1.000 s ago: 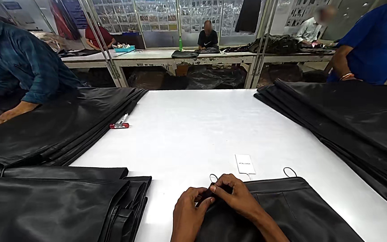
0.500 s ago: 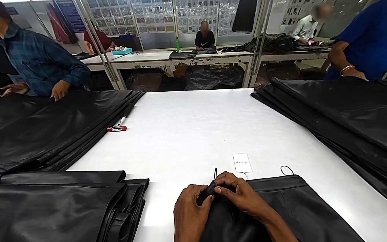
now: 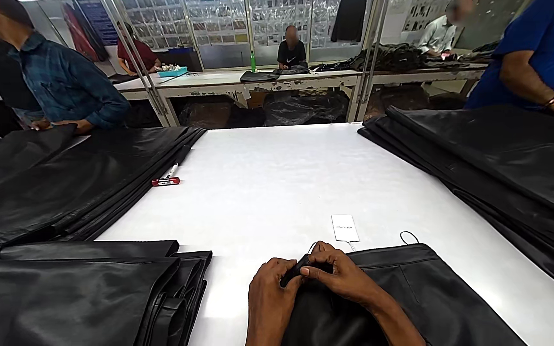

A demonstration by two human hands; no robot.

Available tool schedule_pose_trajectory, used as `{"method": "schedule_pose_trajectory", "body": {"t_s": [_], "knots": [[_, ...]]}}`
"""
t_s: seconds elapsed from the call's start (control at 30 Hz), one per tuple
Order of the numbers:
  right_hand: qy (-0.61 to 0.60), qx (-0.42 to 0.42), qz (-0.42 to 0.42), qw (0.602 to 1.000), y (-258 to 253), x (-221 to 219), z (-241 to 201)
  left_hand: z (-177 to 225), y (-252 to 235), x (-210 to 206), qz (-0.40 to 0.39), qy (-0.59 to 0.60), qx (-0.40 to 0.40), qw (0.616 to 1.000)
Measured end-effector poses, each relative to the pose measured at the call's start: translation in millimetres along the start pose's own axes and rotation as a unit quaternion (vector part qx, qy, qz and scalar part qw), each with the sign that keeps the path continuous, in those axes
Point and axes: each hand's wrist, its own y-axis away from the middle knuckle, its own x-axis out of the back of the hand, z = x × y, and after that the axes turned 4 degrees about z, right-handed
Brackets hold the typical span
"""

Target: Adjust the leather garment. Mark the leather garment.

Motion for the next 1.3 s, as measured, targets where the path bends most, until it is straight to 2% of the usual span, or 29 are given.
{"method": "schedule_pose_trajectory", "body": {"t_s": [0.13,0.33,0.53,0.73,0.93,1.13,1.3], "knots": [[0.006,0.000,0.014,1.000,0.2,-0.7,-0.6,9.6,-1.0,4.1,-0.027,-0.011,0.044,0.999],[0.012,0.023,-0.021,0.999,-0.6,1.3,-1.9,19.2,-3.3,15.5,-0.083,-0.045,0.140,0.986],[-0.085,-0.020,-0.102,0.991,2.1,10.8,-7.1,12.2,-2.8,16.1,-0.104,-0.021,0.097,0.990],[-0.135,-0.027,-0.110,0.984,2.8,10.3,-7.9,11.5,-2.8,18.0,-0.115,-0.037,0.047,0.992],[-0.137,-0.006,-0.094,0.986,2.5,8.1,-7.0,3.8,-0.2,12.6,-0.067,-0.053,-0.019,0.996],[-0.157,-0.040,0.025,0.986,2.8,6.6,-4.9,-0.5,1.6,4.9,-0.036,-0.064,-0.028,0.997],[-0.091,-0.011,0.018,0.996,2.6,6.0,-1.4,-4.5,2.6,3.8,-0.039,-0.068,-0.035,0.996]]}}
